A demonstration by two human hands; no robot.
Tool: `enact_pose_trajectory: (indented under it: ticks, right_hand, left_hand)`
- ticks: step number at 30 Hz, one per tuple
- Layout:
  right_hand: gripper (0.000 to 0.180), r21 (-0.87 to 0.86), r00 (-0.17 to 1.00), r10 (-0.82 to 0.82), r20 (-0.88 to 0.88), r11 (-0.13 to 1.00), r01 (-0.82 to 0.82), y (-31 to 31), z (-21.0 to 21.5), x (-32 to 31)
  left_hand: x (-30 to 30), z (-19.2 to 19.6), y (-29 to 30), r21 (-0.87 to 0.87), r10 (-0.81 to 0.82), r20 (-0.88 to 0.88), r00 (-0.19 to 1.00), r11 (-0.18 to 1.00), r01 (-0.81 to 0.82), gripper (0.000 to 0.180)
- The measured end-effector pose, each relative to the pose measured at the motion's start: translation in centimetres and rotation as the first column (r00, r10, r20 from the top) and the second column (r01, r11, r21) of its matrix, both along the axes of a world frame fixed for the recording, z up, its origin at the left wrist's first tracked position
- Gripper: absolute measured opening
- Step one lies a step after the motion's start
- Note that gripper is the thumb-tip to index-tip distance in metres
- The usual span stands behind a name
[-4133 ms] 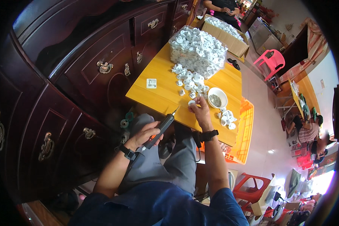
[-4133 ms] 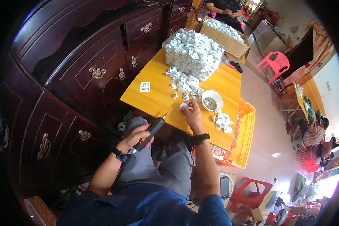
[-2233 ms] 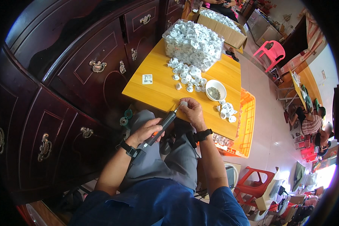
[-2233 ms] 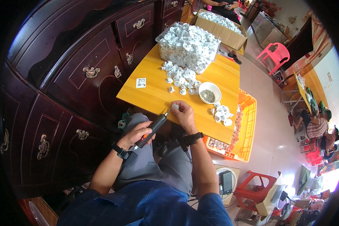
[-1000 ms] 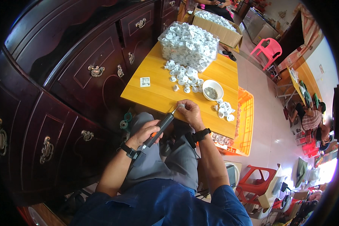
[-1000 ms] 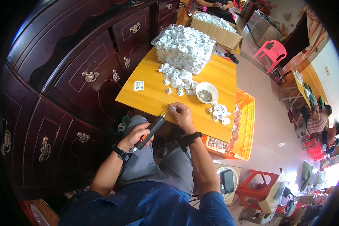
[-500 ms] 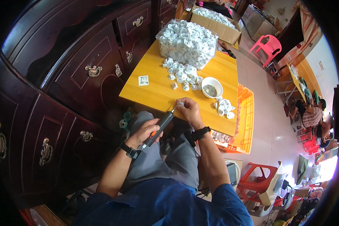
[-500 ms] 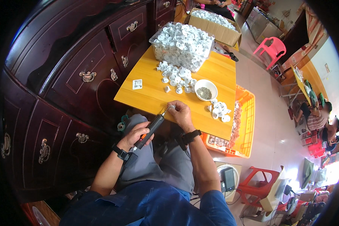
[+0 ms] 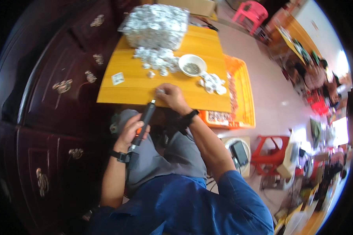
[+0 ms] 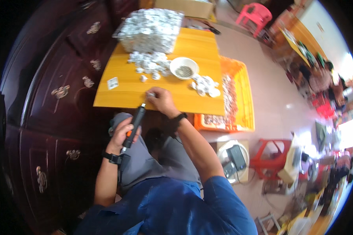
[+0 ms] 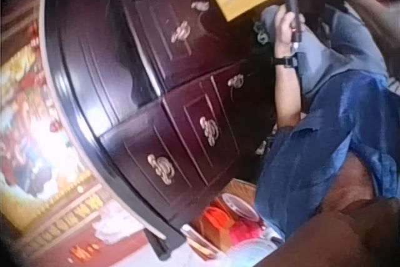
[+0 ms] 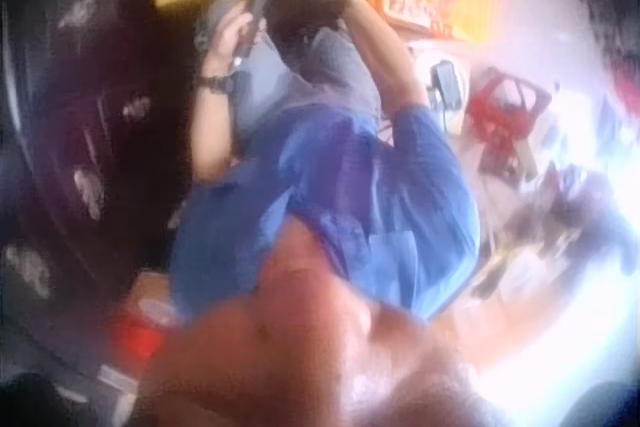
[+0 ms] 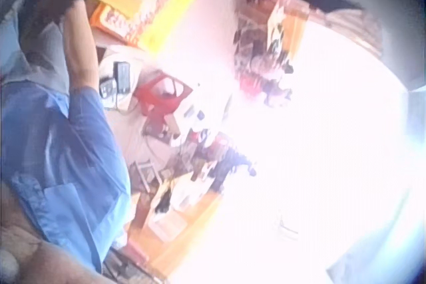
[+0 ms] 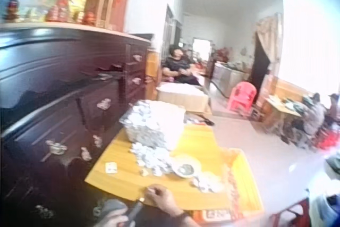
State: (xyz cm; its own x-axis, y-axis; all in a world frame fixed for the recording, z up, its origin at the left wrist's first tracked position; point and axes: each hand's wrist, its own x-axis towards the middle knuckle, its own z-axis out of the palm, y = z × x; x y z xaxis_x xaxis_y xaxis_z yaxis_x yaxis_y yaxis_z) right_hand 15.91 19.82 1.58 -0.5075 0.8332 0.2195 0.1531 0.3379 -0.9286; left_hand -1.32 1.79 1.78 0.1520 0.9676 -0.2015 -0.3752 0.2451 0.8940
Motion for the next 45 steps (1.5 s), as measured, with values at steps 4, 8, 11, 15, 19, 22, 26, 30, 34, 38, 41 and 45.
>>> enact_pose_trajectory:
  ticks: [4, 8, 11, 15, 19, 22, 26, 30, 34, 38, 41, 45]
  right_hand:
    - [0.015, 0.001, 0.999, -0.048, -0.004, 0.999, 0.048, 0.2, -0.9, -0.3]
    - [0.016, -0.035, 0.998, -0.059, -0.038, 0.998, 0.058, 0.3, -0.5, 0.5]
    - [0.017, -0.054, 0.998, -0.057, -0.014, 0.997, 0.057, 0.3, -0.3, 0.5]
    - [0.018, -0.07, 0.994, -0.047, -0.1, 0.997, 0.04, 0.3, -1.0, 0.0]
    - [0.018, -0.03, 0.997, -0.046, -0.066, 0.999, 0.044, 0.6, -1.4, 0.5]
    - [0.017, -0.069, 0.994, -0.033, -0.105, 0.997, 0.026, 0.7, -1.9, 0.4]
    - [0.014, -0.161, 0.991, -0.02, -0.135, 0.987, -0.002, 0.8, -2.1, 0.3]
    - [0.015, -0.186, 0.994, -0.008, -0.106, 0.983, -0.012, 0.8, -1.7, 0.1]
    - [0.016, -0.206, 0.994, -0.002, -0.113, 0.978, -0.021, 0.7, -1.4, 0.3]
    - [0.017, -0.309, 0.982, 0.022, -0.188, 0.948, -0.08, 0.7, -0.8, 0.9]
    - [0.018, -0.371, 0.984, 0.013, -0.18, 0.925, -0.08, 0.4, 0.1, 1.7]
    - [0.022, -0.35, 0.982, -0.08, -0.169, 0.937, 0.017, -0.1, 0.3, 3.4]
  left_hand:
    - [0.7, 1.3, 0.7, 0.015, -0.001, -0.074, 0.997, 1.0, 0.002, 0.033]
    - [1.4, 1.8, 1.3, 0.012, -0.02, -0.128, 0.992, 1.0, 0.022, 0.031]
    - [1.8, 2.2, 1.2, 0.015, 0.011, -0.131, 0.991, 1.0, -0.009, 0.03]
    - [1.8, 2.2, 1.0, 0.002, 0.007, -0.098, 0.995, 1.0, -0.007, 0.03]
    - [1.5, 1.5, 1.0, -0.004, -0.008, -0.052, 0.999, 1.0, 0.008, 0.031]
    - [1.0, 0.6, 1.0, -0.002, -0.016, -0.036, 0.999, 1.0, 0.016, 0.032]
    - [0.7, 0.4, 0.9, -0.011, -0.025, -0.021, 0.999, 1.0, 0.025, 0.034]
    - [0.4, 0.3, 0.8, -0.024, -0.022, -0.02, 1.0, 0.999, 0.022, 0.036]
    - [0.3, 0.5, 0.8, -0.033, -0.032, -0.007, 0.999, 0.999, 0.032, 0.036]
    - [0.8, 1.0, 0.9, -0.023, -0.027, -0.011, 1.0, 0.999, 0.027, 0.03]
    - [1.0, 1.0, 0.8, 0.0, -0.04, -0.01, 0.999, 0.999, 0.04, 0.03]
    - [0.4, 0.3, 0.7, 0.013, -0.05, 0.049, 0.998, 0.999, 0.049, 0.04]
